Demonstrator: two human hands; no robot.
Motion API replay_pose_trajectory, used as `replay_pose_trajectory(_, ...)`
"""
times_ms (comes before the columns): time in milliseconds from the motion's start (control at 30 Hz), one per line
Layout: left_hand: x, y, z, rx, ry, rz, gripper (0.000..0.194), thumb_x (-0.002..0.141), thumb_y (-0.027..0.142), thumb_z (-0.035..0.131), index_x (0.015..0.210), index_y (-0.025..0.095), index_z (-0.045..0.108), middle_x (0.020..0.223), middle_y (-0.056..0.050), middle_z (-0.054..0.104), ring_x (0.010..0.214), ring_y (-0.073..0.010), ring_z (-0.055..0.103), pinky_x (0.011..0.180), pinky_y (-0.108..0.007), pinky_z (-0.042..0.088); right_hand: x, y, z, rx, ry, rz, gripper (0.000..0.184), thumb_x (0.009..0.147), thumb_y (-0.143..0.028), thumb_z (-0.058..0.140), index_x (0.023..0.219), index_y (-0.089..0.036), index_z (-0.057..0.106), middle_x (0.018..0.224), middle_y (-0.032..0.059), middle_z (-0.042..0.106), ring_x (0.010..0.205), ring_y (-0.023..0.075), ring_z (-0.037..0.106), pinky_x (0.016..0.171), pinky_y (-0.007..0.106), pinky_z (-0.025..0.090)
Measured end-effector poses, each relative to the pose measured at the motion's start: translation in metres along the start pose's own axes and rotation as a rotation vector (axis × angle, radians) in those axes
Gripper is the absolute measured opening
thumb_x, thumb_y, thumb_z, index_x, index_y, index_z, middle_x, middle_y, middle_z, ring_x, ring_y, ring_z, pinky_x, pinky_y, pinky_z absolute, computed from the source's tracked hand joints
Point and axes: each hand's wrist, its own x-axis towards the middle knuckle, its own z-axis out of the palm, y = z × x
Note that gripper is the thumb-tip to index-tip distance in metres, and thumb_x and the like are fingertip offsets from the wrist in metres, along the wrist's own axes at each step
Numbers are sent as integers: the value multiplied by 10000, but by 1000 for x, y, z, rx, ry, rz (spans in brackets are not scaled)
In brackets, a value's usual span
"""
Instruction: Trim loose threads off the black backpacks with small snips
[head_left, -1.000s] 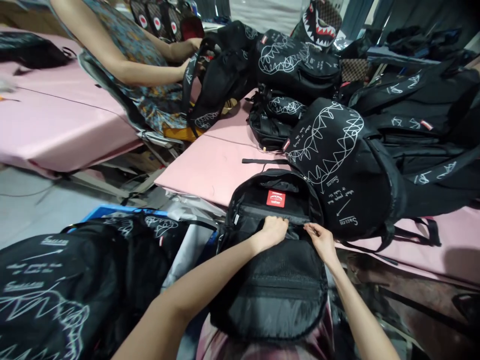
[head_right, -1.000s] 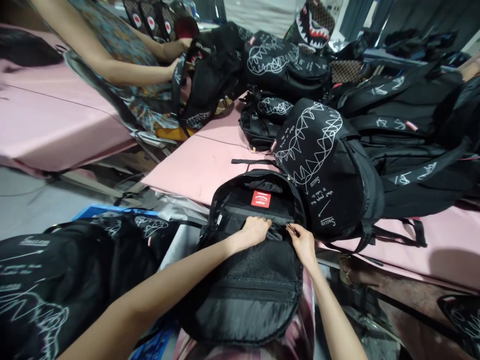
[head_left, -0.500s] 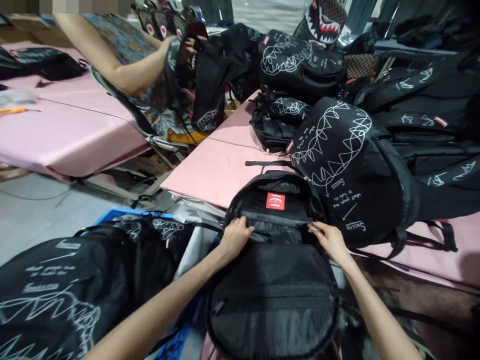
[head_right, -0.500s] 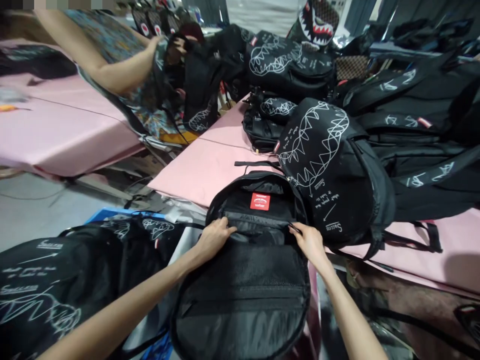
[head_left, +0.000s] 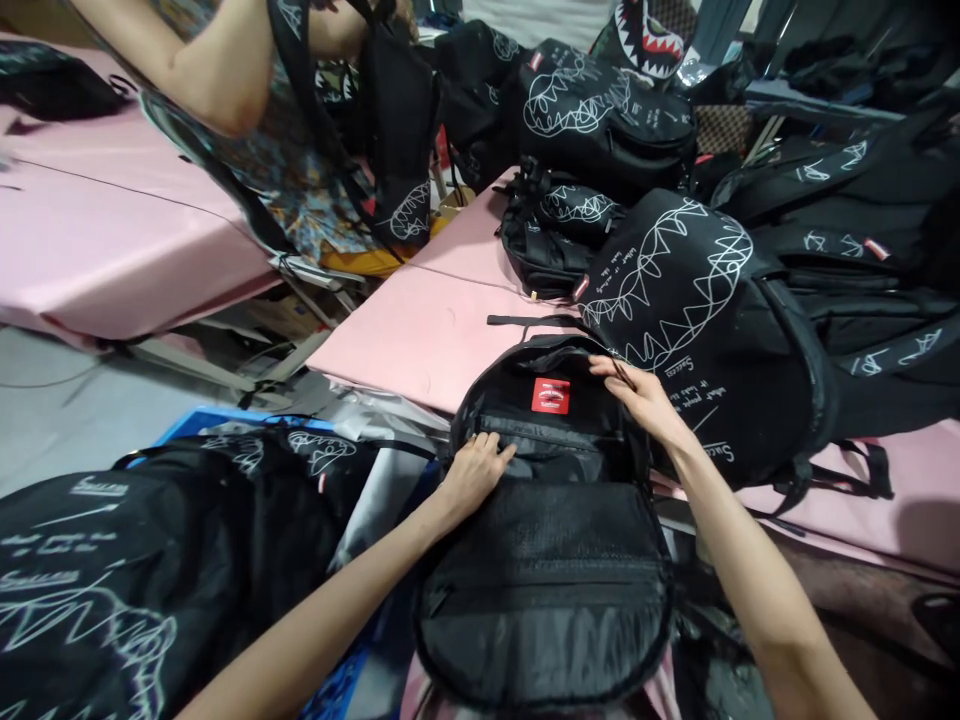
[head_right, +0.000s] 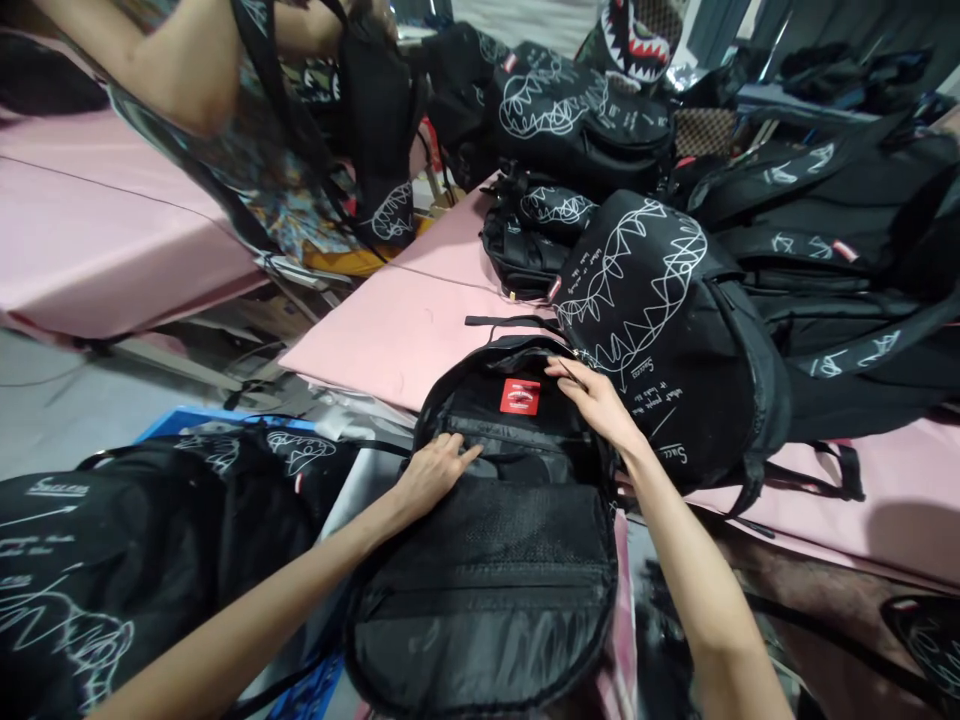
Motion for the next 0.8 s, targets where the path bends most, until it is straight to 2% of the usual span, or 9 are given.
replay_pose_trajectory(67, -3, 0, -2, -20, -10, -1, 418, 862, 79, 377, 1240, 197, 509, 960, -109, 555, 906, -205, 534, 800, -313, 452, -45, 0, -3, 0, 116, 111, 256, 853, -328, 478, 1007, -209, 644, 1120, 40, 623, 1018, 205, 583, 933, 366, 426)
replay_pose_trajectory(167, -15, 4, -7, -101, -76, 11, 489, 856, 54, 339, 1318, 190, 419, 1017, -100, 593, 917, -192, 567, 806, -304, 462, -121, 21, 7, -12, 349, 398, 297, 857, -397, 470, 1020, -202, 625, 943, 53, 663, 790, 199, 631, 754, 352, 508)
replay_pose_trajectory(233, -25, 9, -10, -177, -123, 25, 528, 849, 44, 326, 1351, 203, 369, 1069, -81, 613, 931, -181, 585, 817, -298, 464, -165, 44, 22, -31, 497, 491, 314, 835, -426, 496, 988, -187, 629, 956, 72, 661, 873, 228, 621, 802, 375, 496)
replay_pose_trajectory(300, -35, 14, -12, -228, -134, 39, 510, 849, 50, 329, 1323, 219, 411, 1127, -62, 613, 973, -179, 584, 864, -306, 450, -193, 67, 37, -15, 504, 535, 342, 801, -427, 537, 1028, -186, 623, 1079, 89, 635, 1008, 243, 583, 905, 396, 451)
replay_pose_trajectory(367, -42, 19, -13, -247, -118, 47, 456, 856, 62, 335, 1255, 215, 494, 1166, -53, 605, 1025, -184, 567, 916, -315, 426, -205, 83, 49, 34, 491, 530, 379, 780, -421, 549, 1070, -183, 605, 1161, 98, 598, 1080, 244, 548, 937, 393, 434)
replay_pose_trajectory(433, -47, 21, -13, -257, -101, 52, 427, 858, 69, 344, 1212, 210, 536, 1183, -50, 599, 1039, -183, 560, 931, -315, 419, -205, 93, 54, 45, 490, 531, 394, 761, -409, 561, 1080, -180, 595, 1141, 102, 605, 1041, 241, 569, 907, 389, 454)
replay_pose_trajectory(567, -52, 23, -4, -257, 34, 27, 401, 863, 79, 353, 1186, 205, 554, 1155, -65, 605, 1040, -182, 546, 939, -336, 425, -194, 101, 49, -85, 465, 485, 376, 745, -402, 551, 1045, -184, 616, 1078, 98, 627, 983, 243, 586, 889, 407, 449)
replay_pose_trajectory(700, -49, 28, 15, -124, 274, -357, 445, 849, 51, 324, 1278, 55, 438, 1295, -202, 464, 1205, -256, 423, 955, -377, 429, -191, 102, 42, -277, 396, 402, 368, 764, -407, 488, 999, -175, 651, 1079, 112, 621, 1040, 260, 548, 939, 426, 397)
replay_pose_trajectory(800, -38, 29, 25, -16, 230, -522, 503, 824, -8, 248, 1315, -30, 357, 1384, -281, 318, 1249, -311, 375, 895, -385, 469, -190, 97, 41, -356, 351, 369, 377, 765, -376, 443, 993, -163, 656, 1092, 118, 605, 1015, 264, 554, 903, 407, 418)
